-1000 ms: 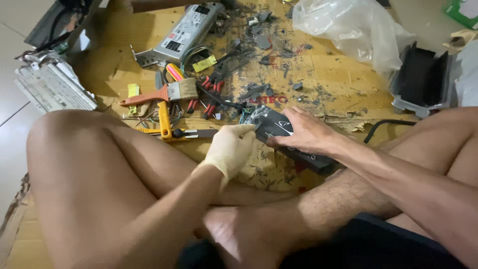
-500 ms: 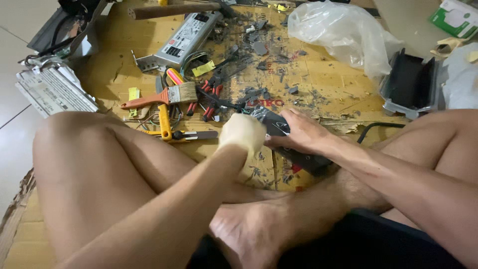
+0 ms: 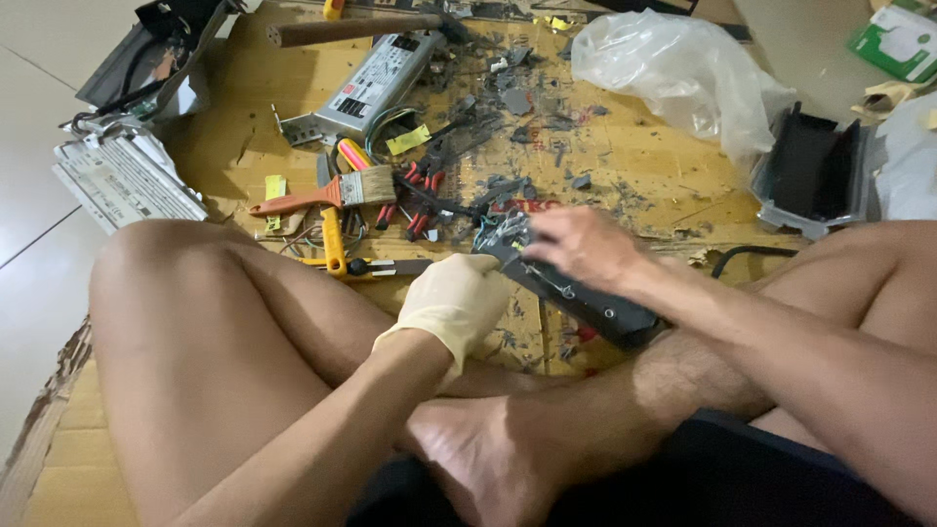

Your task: The person sits on the floor and uses a brush to clean debris from a black electronic device. They then use a screwdriver to pry open the device's casing and remove internal components.

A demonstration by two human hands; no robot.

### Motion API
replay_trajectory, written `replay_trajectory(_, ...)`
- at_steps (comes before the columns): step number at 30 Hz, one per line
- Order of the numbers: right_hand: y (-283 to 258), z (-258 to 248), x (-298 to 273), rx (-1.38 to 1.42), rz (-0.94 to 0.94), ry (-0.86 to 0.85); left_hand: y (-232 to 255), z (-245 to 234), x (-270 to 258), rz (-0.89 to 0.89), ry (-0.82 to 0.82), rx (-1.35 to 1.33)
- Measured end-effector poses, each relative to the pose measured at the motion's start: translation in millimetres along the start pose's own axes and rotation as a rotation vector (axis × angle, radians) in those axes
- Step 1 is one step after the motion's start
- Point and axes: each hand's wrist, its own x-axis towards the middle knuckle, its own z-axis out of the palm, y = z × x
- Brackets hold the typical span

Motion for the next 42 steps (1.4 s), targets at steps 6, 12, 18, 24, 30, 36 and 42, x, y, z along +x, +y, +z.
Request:
replay_trajectory(6, -19.4, -40.2, -28.7, -0.067, 0.349, 0.362, 11.7, -3.1, -7.5, 0.206, -0.018, 0.237)
replay_trajectory(12, 18.6, 0.1, -28.5, 0.028, 0.346, -0.117, 36.6, 5.5, 0.2, 0.263, 0.038, 0.349)
replay_trajectory(18, 7.6, -3.8, -20.2, -0.166, 0.294, -0.063, 36.8, 34.3, 13.7, 0.2, 0.131, 0.251)
replay_trajectory(24, -21.1, -18.4, -34.2, -0.028, 0.303, -0.116, 9.1, 45.0, -6.2, 0.333, 0.249, 0.194)
replay_trajectory(30, -16.2, -19.2, -29.9, -0.027, 0.323, -0.109, 18.5, 61.4, 7.3, 0.077, 0.178, -0.228)
replay_trajectory(36, -37.1, -33.1, -33.6, -0.036, 0.28, -0.119, 18.0, 53.3, 30.8, 0.273, 0.266, 0.178)
replay_trajectory(42, 10.6, -8.0, -22.9, -0.099, 0.279, -0.119, 32.8, 60.0, 46.0, 0.028, 0.108, -0.111)
